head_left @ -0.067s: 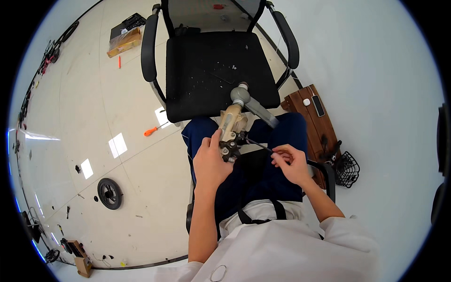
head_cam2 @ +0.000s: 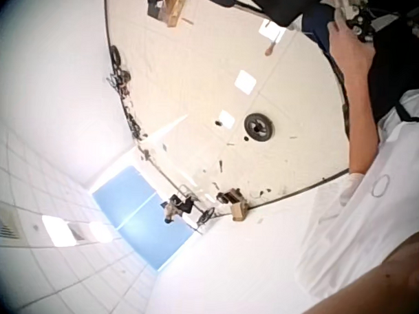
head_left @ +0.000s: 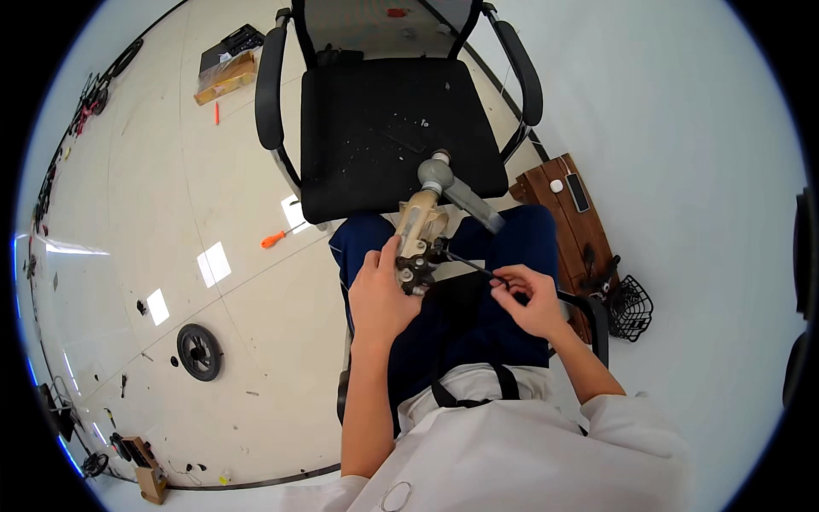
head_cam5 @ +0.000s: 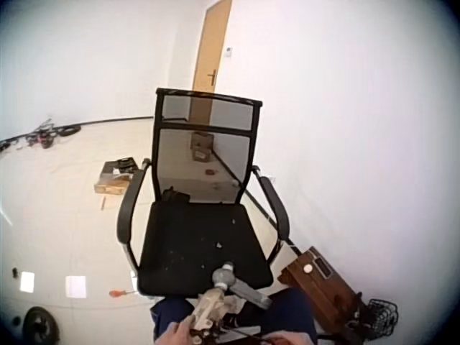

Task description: The person sits with a mechanical assembly on their lap and uses both hands to manipulate small components, attaching and adjusting parts of the device. The person repeatedly handles the assembly, turning it over and making fine adjustments to the internal mechanisms.

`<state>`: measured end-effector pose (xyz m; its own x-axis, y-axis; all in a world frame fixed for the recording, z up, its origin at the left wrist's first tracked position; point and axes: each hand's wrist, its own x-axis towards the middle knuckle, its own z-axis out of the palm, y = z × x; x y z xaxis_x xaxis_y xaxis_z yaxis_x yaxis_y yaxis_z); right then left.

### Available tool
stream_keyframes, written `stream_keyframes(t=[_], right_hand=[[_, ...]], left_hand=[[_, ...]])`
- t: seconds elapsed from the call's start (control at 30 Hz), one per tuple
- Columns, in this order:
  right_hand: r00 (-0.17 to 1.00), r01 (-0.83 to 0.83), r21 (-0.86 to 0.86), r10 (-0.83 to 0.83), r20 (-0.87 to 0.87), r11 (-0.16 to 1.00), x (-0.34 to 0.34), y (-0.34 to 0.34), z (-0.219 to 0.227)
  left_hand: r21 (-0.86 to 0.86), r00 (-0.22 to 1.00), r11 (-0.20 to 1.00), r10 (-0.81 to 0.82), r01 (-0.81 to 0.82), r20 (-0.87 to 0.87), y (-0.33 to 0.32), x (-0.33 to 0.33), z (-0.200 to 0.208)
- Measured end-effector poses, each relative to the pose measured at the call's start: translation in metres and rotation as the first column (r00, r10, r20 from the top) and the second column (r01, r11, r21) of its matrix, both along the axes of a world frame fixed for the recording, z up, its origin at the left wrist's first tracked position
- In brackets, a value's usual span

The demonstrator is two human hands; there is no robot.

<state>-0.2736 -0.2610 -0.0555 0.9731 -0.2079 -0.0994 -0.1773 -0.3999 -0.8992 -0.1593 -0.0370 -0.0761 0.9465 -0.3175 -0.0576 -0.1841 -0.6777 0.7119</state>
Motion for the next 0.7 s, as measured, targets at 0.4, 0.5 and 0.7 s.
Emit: stream_keyframes(t=[0.4, 0.5, 0.7], right_hand=[[0.956, 0.291, 0.234, -0.289, -0.043, 0.928, 0.017, 0.009, -0.019], [0.887, 0.46, 0.367, -0.399, -0.233, 0.809, 0.009, 0.012, -0.029], [0.855, 0.519, 0.601, -0.368, -0.366, 0.608, 0.005, 0.002, -0.036]], left_hand=[[0.0, 0.999, 1.0, 0.001, -0.001, 0.032, 0.002, 0.002, -0.001], [0.048, 0.999, 0.999, -0.007, 0.004, 0.051, -0.004, -0.002, 0.002], [0.075, 0.996, 0.997, -0.024, 0.017, 0.082, -0.01, -0.002, 0.0]])
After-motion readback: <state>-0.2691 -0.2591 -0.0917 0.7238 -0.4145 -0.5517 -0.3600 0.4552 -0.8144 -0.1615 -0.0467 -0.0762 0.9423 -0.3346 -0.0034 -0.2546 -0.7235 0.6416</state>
